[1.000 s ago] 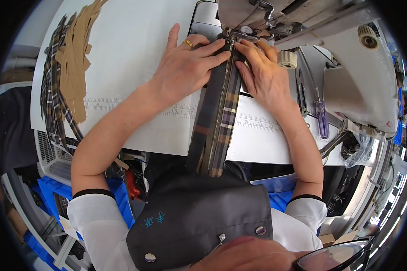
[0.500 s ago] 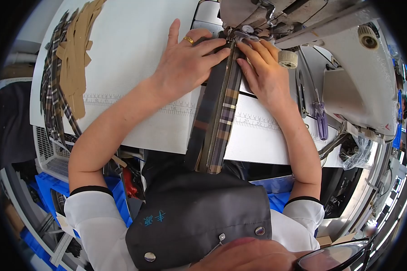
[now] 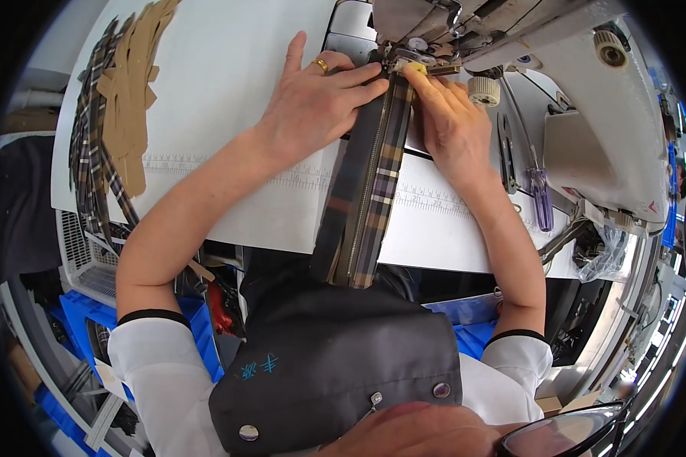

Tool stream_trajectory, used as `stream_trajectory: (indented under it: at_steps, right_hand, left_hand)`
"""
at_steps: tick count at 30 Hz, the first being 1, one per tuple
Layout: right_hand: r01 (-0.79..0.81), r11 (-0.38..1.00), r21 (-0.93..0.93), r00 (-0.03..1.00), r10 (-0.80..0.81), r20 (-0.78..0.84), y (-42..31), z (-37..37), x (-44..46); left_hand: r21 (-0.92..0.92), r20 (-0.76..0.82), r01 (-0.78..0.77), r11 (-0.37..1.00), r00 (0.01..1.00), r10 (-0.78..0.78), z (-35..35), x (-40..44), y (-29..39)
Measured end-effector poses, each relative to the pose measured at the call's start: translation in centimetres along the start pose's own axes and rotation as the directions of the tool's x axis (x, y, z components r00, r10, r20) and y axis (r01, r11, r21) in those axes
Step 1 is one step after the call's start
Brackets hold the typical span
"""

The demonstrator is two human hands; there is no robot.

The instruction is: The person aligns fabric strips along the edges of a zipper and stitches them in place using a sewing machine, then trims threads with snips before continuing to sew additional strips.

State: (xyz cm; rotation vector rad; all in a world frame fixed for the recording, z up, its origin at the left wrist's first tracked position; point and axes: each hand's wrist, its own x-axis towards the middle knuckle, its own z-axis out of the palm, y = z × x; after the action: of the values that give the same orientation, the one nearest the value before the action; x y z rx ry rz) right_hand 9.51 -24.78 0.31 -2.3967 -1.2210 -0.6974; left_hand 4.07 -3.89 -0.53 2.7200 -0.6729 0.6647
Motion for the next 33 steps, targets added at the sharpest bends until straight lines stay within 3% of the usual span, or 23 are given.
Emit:
stream_trajectory:
  at_steps: [12,27,31,33]
  right_hand:
    - [-0.007,0.994,-0.107,0.989,0.023,0.148,-0.6,-0.7,0.1]
    - [-0.017,0.996,-0.084,0.996,0.024,0.085,-0.7,-0.8,0.3]
    - [-0.167,0.957,0.236,0.981,0.139,0.133,-0.5,-1.5,0.0]
    - [-0.321,0.808,0.494,0.947,0.273,0.169,-0.8,-2.0,-1.2]
  left_hand:
    - [-0.019,0.063,0.018,1.000,0.998,-0.016,-0.2,0.2,-0.1]
    - [0.047,0.004,-0.031,0.998,1.000,0.031,0.5,0.3,-0.6]
    - [0.101,-0.046,-0.050,0.994,0.997,0.055,0.5,0.4,-0.4]
    - [0.103,-0.058,-0.101,0.990,0.993,0.107,-0.3,0.5,0.1]
